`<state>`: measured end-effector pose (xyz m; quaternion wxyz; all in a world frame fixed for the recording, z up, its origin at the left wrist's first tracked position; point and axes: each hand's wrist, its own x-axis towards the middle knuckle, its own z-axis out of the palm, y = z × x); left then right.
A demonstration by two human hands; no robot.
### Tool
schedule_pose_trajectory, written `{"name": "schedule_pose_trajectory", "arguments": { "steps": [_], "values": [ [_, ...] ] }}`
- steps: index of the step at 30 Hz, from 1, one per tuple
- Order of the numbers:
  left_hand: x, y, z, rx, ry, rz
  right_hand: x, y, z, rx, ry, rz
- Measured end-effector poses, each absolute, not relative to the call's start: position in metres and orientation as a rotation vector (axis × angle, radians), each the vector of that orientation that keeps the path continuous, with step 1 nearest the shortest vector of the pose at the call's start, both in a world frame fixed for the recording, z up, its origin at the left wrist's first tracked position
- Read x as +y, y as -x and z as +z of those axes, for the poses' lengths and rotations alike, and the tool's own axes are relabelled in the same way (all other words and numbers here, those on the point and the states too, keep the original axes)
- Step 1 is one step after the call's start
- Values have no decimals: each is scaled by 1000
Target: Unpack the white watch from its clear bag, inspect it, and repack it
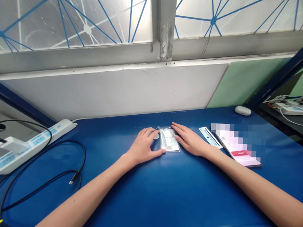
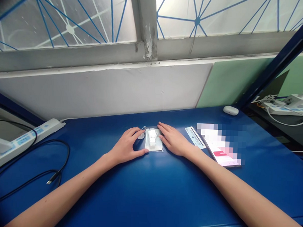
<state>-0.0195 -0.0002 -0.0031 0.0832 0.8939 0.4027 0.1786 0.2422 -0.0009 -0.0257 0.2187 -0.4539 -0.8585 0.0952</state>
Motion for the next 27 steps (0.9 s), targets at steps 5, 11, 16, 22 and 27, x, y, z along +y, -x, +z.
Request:
{"name": "schedule_pose_trajectory", "arguments": {
  "steps": [5, 11, 16, 22, 27],
  "values": [
    [-1, 21, -1, 1127, -2630, 547, -2, -247, -25, -2494, 1203, 269],
    [-1, 21, 3, 1099, -2651, 438, -2, -249, -23, -2540, 1191, 295],
    [1, 21, 2, 1059, -2671, 363, -2, -242, -18, -2549, 1218, 220],
    [2, 20, 1, 1101, -2655, 378, -2, -240, -18, -2579, 1233, 186],
    [2, 18, 2, 1124, -2622, 343, -2, -243, -17, -2566, 1225, 216]
  ]
}}
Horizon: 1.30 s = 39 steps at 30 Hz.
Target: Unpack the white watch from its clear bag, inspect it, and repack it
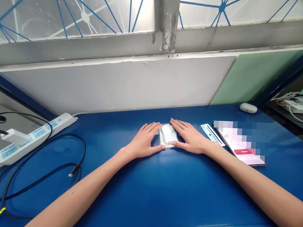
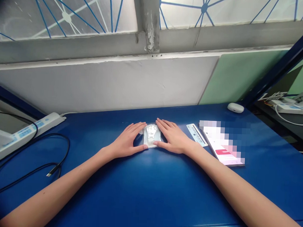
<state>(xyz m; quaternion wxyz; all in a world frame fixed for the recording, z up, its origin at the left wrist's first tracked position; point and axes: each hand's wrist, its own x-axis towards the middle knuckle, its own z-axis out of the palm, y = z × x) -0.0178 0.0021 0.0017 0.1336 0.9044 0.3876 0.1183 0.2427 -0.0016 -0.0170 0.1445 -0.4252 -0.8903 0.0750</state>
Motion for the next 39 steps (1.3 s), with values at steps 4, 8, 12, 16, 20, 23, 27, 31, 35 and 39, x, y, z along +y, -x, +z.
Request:
{"name": "schedule_pose_trajectory", "arguments": {
  "steps": [4, 8, 12, 16, 20, 23, 27, 31, 35, 39],
  "values": [
    [5, 18, 2, 1130, -2580, 375, 2, -249, -14, -2574, 1194, 320],
    [11, 20, 3, 1067, -2564, 432, 4, -254, -13, -2550, 1194, 356],
    [14, 23, 2, 1042, -2582, 450, 1, -252, -17, -2530, 1212, 319],
    [12, 23, -1, 1057, -2596, 439, -2, -249, -17, -2543, 1211, 269],
    [10, 22, 1, 1106, -2569, 422, -2, -248, -15, -2563, 1231, 270],
    [10, 22, 2, 1110, -2562, 420, -3, -247, -14, -2548, 1231, 279],
    [12, 23, 0, 1097, -2565, 441, -2, -248, -17, -2520, 1208, 284],
    [13, 25, -1, 1086, -2567, 445, -2, -248, -19, -2490, 1208, 275],
    [13, 25, -1, 1073, -2606, 453, -4, -248, -18, -2348, 1266, 215],
    [12, 25, -3, 1139, -2577, 514, -7, -247, -18, -2193, 1252, 166]
  ]
}}
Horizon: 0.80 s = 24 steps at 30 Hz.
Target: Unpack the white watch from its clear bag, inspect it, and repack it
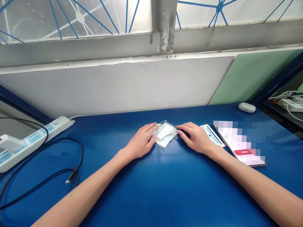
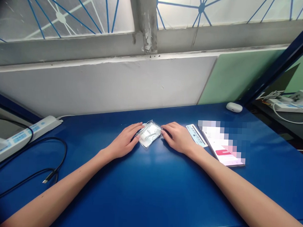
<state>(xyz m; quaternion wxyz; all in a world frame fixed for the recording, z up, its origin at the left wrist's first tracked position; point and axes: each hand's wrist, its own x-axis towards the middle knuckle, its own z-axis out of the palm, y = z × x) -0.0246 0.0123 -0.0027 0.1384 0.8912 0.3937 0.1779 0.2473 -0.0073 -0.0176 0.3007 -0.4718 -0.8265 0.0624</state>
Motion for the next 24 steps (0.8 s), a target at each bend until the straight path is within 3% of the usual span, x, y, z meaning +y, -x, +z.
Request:
{"name": "schedule_pose_trajectory", "arguments": {
  "steps": [7, 24],
  "values": [
    [10, 26, -2, 1123, -2569, 503, -17, -243, -14, -2220, 1093, 295],
    [16, 33, 7, 1120, -2599, 443, -9, -247, -19, -2427, 1195, 320]
  ]
}}
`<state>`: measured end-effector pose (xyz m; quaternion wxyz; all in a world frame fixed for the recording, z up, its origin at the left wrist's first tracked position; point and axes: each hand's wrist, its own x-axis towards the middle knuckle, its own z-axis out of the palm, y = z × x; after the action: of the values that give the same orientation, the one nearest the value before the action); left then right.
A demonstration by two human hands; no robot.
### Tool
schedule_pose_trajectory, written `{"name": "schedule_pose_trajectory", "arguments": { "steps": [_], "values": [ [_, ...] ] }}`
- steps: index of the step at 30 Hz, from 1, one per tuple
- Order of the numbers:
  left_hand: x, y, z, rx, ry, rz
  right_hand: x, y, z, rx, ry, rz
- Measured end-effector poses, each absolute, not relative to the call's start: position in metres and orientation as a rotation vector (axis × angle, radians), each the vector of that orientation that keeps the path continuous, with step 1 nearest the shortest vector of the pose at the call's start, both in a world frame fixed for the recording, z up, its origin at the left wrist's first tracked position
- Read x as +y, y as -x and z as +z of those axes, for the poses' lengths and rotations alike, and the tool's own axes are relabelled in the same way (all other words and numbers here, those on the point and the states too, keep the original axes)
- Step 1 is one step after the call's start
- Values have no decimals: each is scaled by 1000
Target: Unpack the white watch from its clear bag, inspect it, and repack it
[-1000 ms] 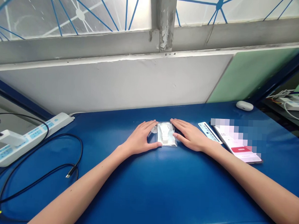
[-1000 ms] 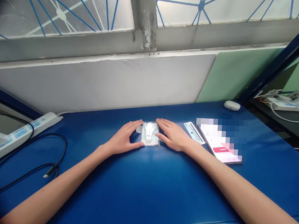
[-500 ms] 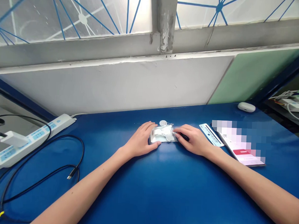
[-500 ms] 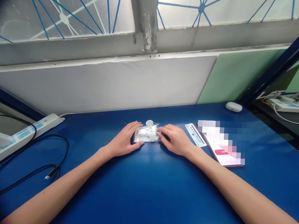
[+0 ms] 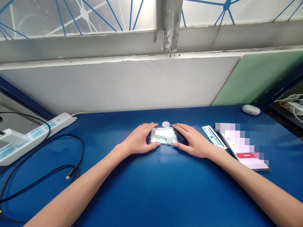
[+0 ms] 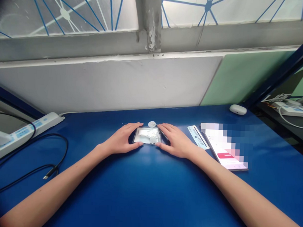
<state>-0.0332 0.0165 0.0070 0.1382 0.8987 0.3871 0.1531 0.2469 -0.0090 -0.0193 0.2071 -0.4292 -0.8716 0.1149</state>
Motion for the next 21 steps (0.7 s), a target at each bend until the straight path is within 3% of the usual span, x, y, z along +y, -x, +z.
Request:
{"name": "schedule_pose_trajectory", "arguments": {
  "steps": [6, 21],
  "values": [
    [20, 39, 7, 1052, -2605, 444, -10, -250, -18, -2384, 1221, 417],
    [18, 35, 2, 1148, -2669, 405, -8, -249, -20, -2522, 1263, 268]
  ]
}}
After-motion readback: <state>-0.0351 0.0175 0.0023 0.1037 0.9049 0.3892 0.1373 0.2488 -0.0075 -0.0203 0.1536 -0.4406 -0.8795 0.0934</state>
